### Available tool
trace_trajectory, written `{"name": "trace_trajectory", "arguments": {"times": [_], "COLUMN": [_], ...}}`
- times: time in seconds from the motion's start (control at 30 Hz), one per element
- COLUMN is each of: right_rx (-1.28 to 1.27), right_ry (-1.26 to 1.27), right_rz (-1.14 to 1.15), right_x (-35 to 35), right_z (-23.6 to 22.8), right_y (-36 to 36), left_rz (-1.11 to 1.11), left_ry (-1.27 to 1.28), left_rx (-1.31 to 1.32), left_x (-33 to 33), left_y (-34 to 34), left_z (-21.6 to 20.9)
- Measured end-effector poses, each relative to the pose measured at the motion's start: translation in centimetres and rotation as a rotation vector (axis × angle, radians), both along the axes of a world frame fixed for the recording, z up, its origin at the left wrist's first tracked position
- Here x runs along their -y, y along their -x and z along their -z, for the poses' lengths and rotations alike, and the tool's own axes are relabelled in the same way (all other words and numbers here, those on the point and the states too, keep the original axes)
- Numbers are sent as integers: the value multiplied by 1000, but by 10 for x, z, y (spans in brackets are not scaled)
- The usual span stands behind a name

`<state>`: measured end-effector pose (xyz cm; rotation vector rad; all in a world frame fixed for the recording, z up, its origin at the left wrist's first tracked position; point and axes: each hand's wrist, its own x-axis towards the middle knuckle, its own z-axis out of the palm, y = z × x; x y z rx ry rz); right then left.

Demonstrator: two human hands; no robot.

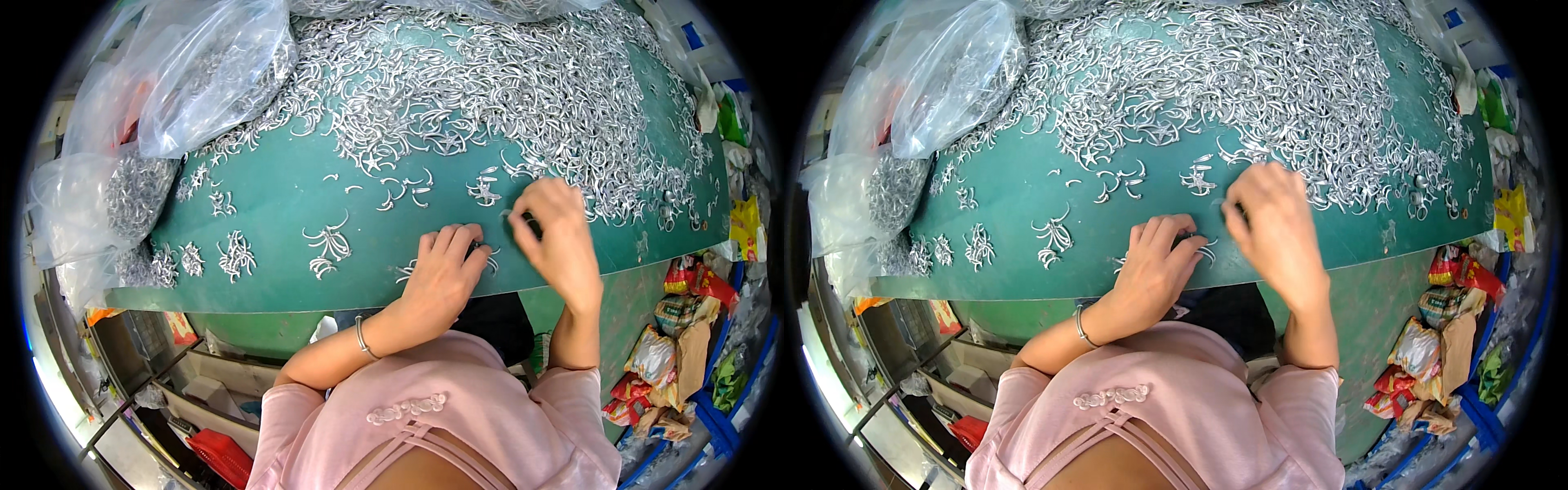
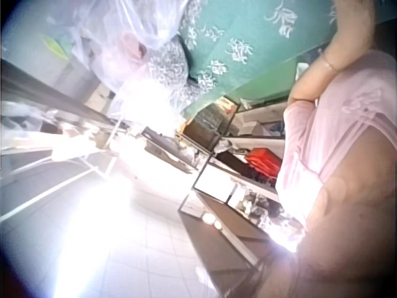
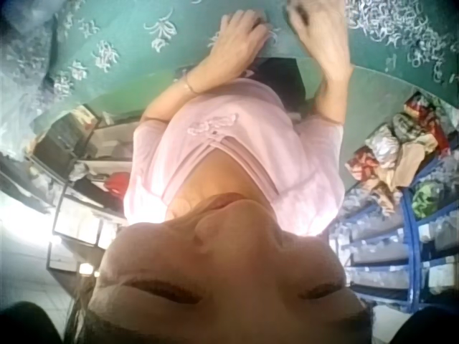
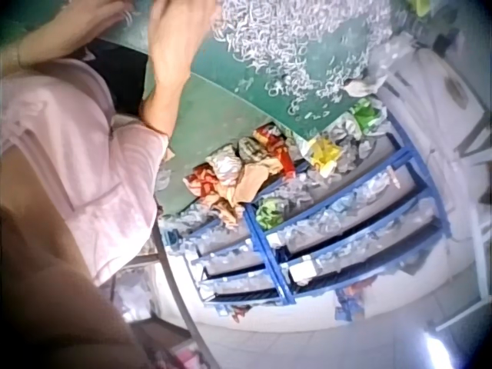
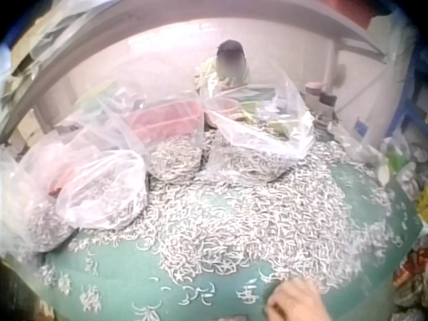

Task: The person sorts small silver metal hardware pieces on a green workbench. They pick up individual items from a large pile, inspect them, and place them into small organized clusters. The person occasionally transfers sorted items into a clear plastic bag.

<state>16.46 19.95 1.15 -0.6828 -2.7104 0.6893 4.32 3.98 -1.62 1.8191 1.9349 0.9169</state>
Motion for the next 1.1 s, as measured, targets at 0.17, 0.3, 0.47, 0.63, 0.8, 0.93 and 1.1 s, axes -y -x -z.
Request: {"name": "trace_trajectory", "arguments": {"times": [0.17,0.3,0.47,0.63,0.8,0.93,1.1], "right_rx": [-34,-122,-52,-121,-176,-280,-85], "right_ry": [219,-83,-276,-318,-405,-351,-293], "right_rz": [-162,137,81,182,361,401,213], "right_x": [-3,-19,-22,-43,-56,-47,-40], "right_z": [-4,-3,22,27,23,14,26], "right_y": [-6,10,18,-6,-17,-10,25], "left_rz": [-56,65,101,101,126,142,134], "left_ry": [-20,21,-13,-28,-45,-44,-41], "left_rx": [30,-90,-23,-14,-9,-4,1], "left_x": [-3,-6,-2,1,-1,-1,-2], "left_y": [-2,2,4,5,6,6,5], "left_z": [-5,-8,-3,-2,-3,-2,-4]}}
